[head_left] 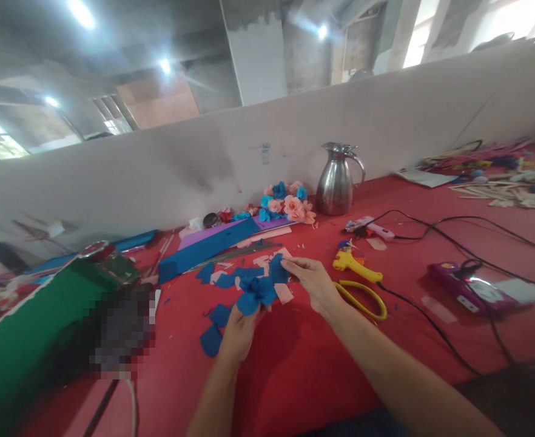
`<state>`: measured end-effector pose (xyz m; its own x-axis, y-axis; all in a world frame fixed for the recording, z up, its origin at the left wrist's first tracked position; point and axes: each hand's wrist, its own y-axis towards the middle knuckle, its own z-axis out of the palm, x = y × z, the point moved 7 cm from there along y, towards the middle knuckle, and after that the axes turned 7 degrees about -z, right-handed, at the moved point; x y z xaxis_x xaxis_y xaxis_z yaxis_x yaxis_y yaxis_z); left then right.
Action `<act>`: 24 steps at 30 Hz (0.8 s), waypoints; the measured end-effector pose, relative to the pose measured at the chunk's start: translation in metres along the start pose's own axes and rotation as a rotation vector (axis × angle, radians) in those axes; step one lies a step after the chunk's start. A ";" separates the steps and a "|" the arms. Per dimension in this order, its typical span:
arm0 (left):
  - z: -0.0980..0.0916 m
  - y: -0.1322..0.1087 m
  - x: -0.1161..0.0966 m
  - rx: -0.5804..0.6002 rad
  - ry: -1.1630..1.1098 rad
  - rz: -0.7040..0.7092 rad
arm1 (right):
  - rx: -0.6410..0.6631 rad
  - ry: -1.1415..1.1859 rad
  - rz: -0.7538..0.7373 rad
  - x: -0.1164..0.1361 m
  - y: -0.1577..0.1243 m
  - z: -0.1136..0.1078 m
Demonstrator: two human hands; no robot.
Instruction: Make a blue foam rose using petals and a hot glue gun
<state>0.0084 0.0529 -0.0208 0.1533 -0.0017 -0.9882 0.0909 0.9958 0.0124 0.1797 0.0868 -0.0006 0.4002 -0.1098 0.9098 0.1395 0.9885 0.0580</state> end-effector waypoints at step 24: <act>-0.025 0.009 0.004 -0.267 -0.508 -0.185 | -0.074 0.118 -0.012 -0.012 -0.001 -0.002</act>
<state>-0.0147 0.0639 -0.0279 0.6151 -0.1554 -0.7730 -0.0789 0.9633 -0.2565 0.1763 0.0870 -0.0127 0.5012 -0.1371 0.8544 0.2098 0.9772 0.0338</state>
